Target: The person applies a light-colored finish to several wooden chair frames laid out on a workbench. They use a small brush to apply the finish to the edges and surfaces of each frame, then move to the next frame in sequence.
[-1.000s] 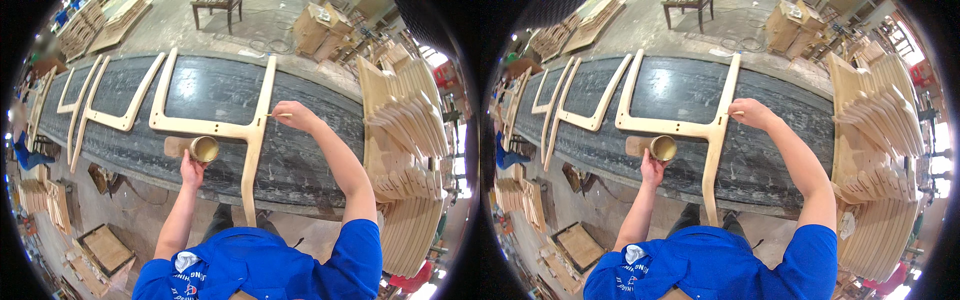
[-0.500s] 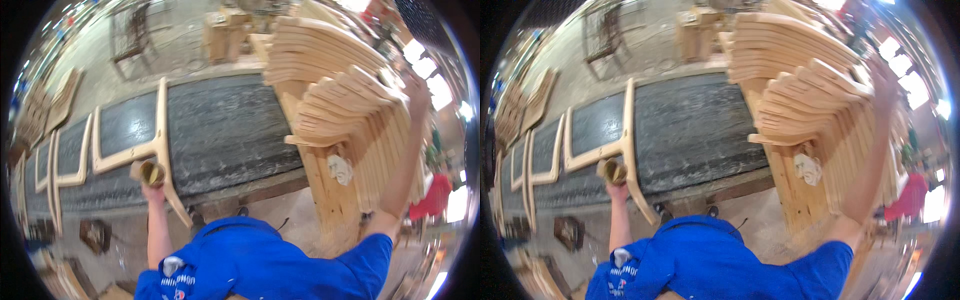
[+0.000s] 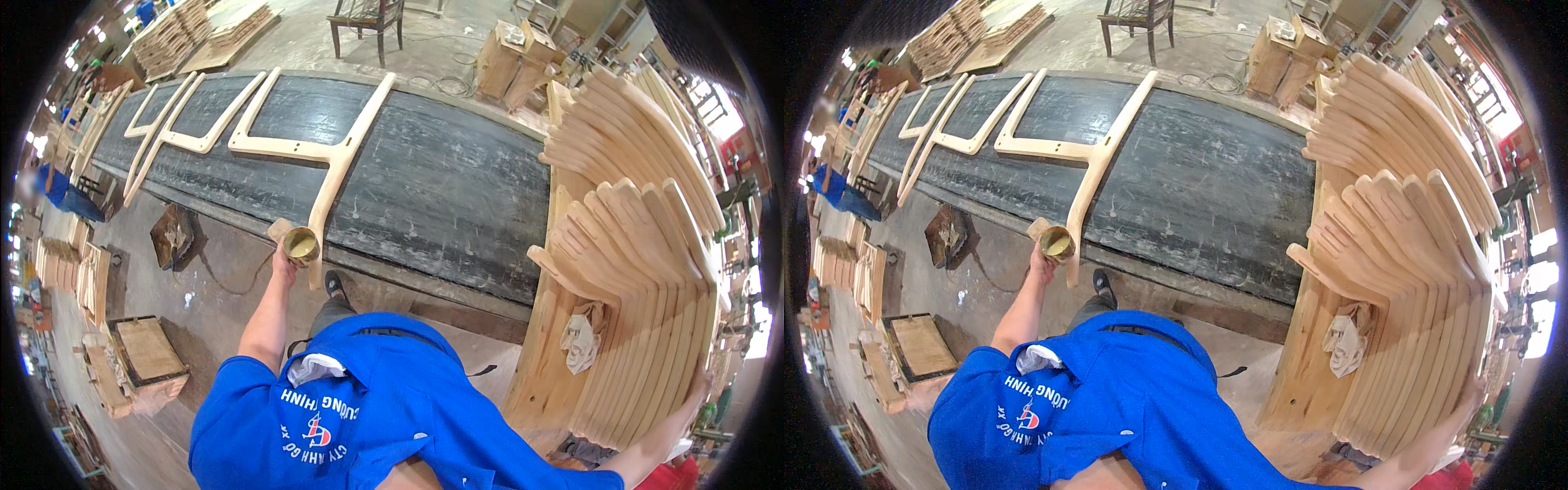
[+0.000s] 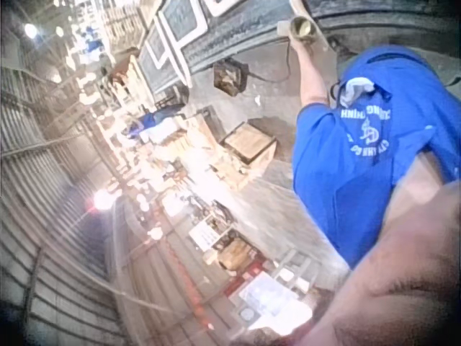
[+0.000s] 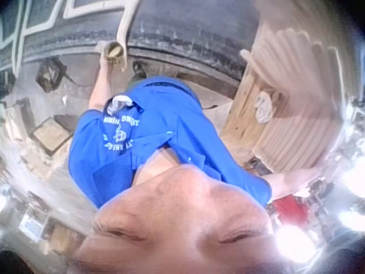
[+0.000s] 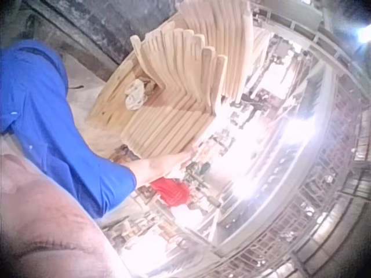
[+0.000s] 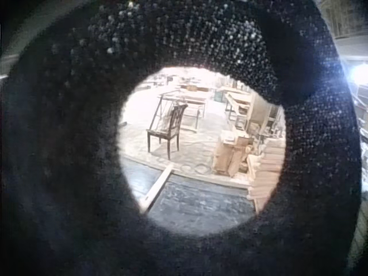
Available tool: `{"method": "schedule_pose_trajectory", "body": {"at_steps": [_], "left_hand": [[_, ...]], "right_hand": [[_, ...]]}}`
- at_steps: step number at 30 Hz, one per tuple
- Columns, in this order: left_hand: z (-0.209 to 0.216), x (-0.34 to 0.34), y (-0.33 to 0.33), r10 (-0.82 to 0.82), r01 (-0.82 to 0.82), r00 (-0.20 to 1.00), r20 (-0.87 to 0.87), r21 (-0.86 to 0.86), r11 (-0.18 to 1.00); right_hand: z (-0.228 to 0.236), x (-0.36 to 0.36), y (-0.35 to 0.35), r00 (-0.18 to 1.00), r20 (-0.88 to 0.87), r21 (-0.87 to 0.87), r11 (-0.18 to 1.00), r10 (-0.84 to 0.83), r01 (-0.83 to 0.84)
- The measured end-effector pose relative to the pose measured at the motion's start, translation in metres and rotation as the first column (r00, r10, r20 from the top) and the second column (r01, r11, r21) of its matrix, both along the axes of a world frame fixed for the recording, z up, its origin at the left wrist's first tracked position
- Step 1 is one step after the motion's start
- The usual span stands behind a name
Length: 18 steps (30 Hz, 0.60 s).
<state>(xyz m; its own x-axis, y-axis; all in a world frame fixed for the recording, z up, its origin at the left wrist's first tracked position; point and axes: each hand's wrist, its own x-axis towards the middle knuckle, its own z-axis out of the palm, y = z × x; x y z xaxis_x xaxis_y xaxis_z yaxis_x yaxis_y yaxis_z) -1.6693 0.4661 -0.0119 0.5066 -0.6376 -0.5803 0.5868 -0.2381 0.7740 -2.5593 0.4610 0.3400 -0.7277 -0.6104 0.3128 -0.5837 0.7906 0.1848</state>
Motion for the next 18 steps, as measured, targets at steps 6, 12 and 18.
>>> {"method": "schedule_pose_trajectory", "body": {"at_steps": [6,12,18], "left_hand": [[-0.036,-0.038,-0.028,-0.261,0.254,0.899,-0.352,-0.066,0.965],[-0.052,-0.009,-0.03,-0.246,0.213,0.917,-0.313,-0.136,0.968],[-0.053,0.062,-0.01,-0.143,0.067,0.964,-0.226,-0.317,0.946]], "right_hand": [[0.034,0.045,0.063,0.997,0.017,-0.027,0.997,-0.076,0.076],[0.059,0.154,0.036,0.871,-0.339,-0.117,0.902,0.357,-0.415],[0.029,0.354,-0.074,0.512,-0.382,0.14,0.596,0.769,-0.791]]}}
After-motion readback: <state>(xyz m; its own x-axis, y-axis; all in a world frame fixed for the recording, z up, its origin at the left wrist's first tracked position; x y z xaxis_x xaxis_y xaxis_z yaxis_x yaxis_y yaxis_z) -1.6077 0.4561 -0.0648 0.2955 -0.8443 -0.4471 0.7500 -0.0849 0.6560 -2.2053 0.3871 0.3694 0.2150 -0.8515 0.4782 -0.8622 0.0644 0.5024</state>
